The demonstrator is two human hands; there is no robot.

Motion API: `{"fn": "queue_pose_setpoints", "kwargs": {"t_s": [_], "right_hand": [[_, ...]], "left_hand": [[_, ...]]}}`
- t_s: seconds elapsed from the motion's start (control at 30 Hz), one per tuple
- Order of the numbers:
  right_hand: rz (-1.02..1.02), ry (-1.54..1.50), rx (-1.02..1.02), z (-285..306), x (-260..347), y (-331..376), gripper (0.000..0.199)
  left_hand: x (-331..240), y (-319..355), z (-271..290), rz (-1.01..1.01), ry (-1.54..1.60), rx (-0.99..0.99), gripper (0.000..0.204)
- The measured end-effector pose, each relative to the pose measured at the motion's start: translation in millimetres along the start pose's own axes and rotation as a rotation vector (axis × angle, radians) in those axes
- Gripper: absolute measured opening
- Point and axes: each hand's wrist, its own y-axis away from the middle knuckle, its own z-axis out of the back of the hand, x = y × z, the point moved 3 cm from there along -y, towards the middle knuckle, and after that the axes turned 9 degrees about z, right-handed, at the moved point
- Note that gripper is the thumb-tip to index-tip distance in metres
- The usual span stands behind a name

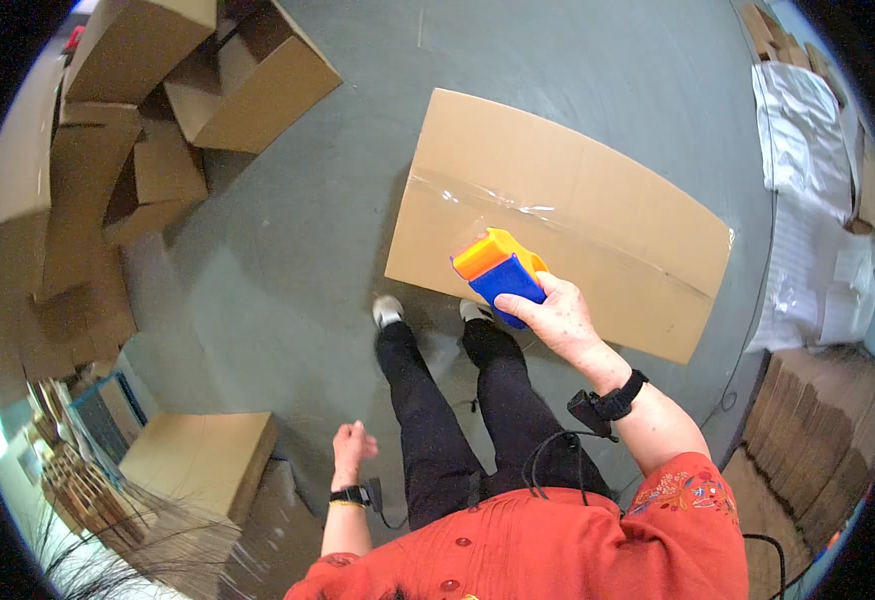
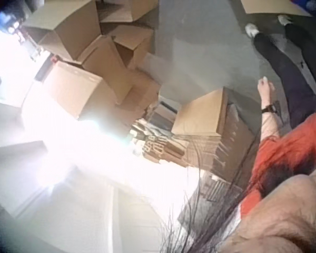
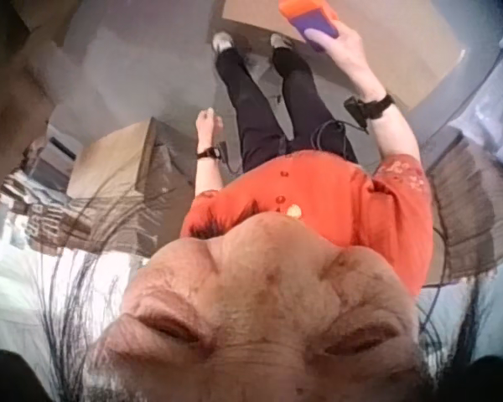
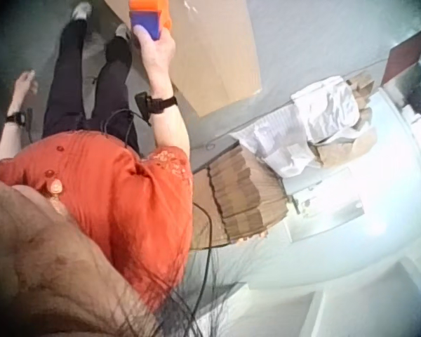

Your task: Seal a large cardboard box using a hand-held tape dispenser.

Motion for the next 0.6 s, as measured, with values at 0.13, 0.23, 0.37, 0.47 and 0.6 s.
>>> {"fn": "queue_pose_setpoints", "kwargs": {"t_s": [0.13, 0.23, 0.37, 0.47, 0.6], "right_hand": [[-0.017, 0.129, -0.085, -10.3, -5.6, -5.2, 0.045], [-0.086, 0.022, -0.168, -23.7, -4.8, -1.7, 0.045], [-0.132, -0.123, -0.305, -38.0, -7.6, 10.5, 0.045], [-0.159, -0.2, -0.371, -65.5, -3.3, 7.7, 0.044], [-0.181, -0.268, -0.358, -84.3, 9.6, 3.6, 0.046]], "left_hand": [[-129.7, -84.2, 18.4, -0.262, -0.241, 0.035, 0.038], [-243.3, -136.9, 18.4, -0.462, -0.393, 0.064, 0.036], [-407.8, -90.0, -40.9, -0.647, -0.388, 0.207, 0.03], [-480.3, -57.1, -70.6, -0.644, -0.404, 0.308, 0.03], [-517.3, -7.4, -109.7, -0.696, -0.542, 0.562, 0.032]]}}
